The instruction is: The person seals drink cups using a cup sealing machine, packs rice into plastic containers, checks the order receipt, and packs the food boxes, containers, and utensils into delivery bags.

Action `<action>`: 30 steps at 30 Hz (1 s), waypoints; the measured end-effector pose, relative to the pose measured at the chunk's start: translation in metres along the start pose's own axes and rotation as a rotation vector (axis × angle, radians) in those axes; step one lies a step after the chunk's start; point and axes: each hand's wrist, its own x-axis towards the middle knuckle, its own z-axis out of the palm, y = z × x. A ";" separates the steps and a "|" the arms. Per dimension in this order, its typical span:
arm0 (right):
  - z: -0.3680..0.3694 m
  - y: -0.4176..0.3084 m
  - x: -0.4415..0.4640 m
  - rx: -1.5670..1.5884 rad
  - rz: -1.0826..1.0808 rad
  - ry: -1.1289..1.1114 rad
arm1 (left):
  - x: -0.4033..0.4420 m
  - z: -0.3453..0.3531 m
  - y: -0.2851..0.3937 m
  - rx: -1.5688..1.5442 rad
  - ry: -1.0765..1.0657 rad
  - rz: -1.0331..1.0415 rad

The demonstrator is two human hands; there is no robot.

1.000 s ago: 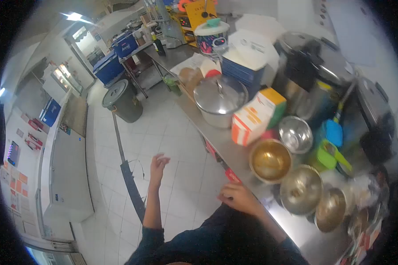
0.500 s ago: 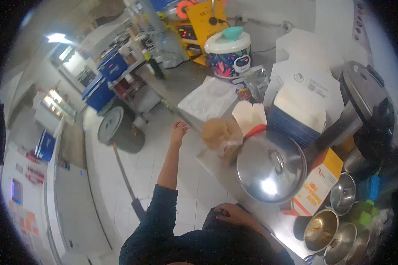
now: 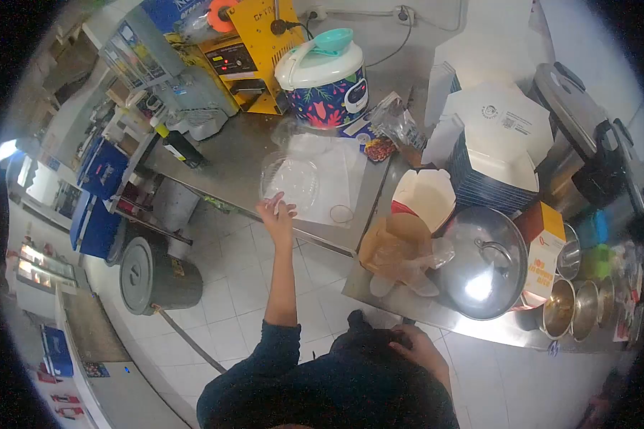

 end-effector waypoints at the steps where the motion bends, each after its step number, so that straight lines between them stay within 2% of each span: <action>1: 0.002 -0.010 0.001 0.012 0.019 -0.027 | -0.003 0.001 0.011 -0.040 -0.018 0.000; 2: 0.003 -0.021 0.002 0.024 0.035 -0.056 | -0.005 0.001 0.022 -0.079 -0.034 0.001; 5: -0.003 -0.061 0.007 0.054 -0.126 -0.163 | -0.016 0.005 0.060 -0.119 -0.089 0.006; 8: -0.022 -0.113 0.005 0.003 -0.403 -0.092 | -0.036 0.017 0.095 -0.190 -0.158 -0.007; 10: -0.037 -0.134 -0.002 -0.091 -0.509 0.124 | -0.059 0.032 0.117 -0.234 -0.227 -0.015; 12: -0.050 -0.137 -0.005 0.014 -0.668 0.425 | -0.094 0.050 0.139 -0.261 -0.338 -0.025; 15: -0.071 -0.138 -0.037 0.155 -0.752 0.789 | -0.174 0.091 0.168 -0.296 -0.631 -0.109; 16: -0.080 -0.130 -0.055 0.201 -0.762 0.883 | -0.203 0.106 0.163 -0.324 -0.789 -0.125; 18: -0.104 -0.095 -0.105 0.295 -0.735 0.909 | -0.264 0.135 0.153 -0.385 -1.086 -0.151; 19: -0.114 -0.075 -0.130 0.343 -0.733 0.901 | -0.291 0.149 0.154 -0.367 -1.211 -0.229; 20: -0.125 -0.048 -0.160 0.185 -0.729 1.113 | -0.318 0.163 0.158 -0.344 -1.323 -0.298; 21: -0.135 -0.025 -0.198 0.099 -0.620 1.294 | -0.343 0.176 0.160 -0.318 -1.420 -0.357; 22: -0.142 -0.004 -0.232 0.004 -0.522 1.484 | -0.366 0.189 0.136 -0.310 -1.414 -0.178; 23: -0.149 0.017 -0.266 -0.077 -0.397 1.667 | -0.393 0.201 0.117 -0.314 -1.380 -0.112; 24: -0.152 0.032 -0.294 -0.383 -0.186 1.860 | -0.423 0.214 0.106 -0.321 -1.342 -0.083; 27: -0.129 0.072 -0.323 -0.410 -0.099 1.713 | -0.509 0.260 0.092 -0.413 -1.335 -0.293; 29: -0.125 0.051 -0.330 -0.290 -0.025 1.529 | -0.550 0.290 0.096 -0.460 -1.412 -0.390; 30: -0.134 0.078 -0.345 -0.380 0.027 1.591 | -0.563 0.302 0.099 -0.484 -1.458 -0.429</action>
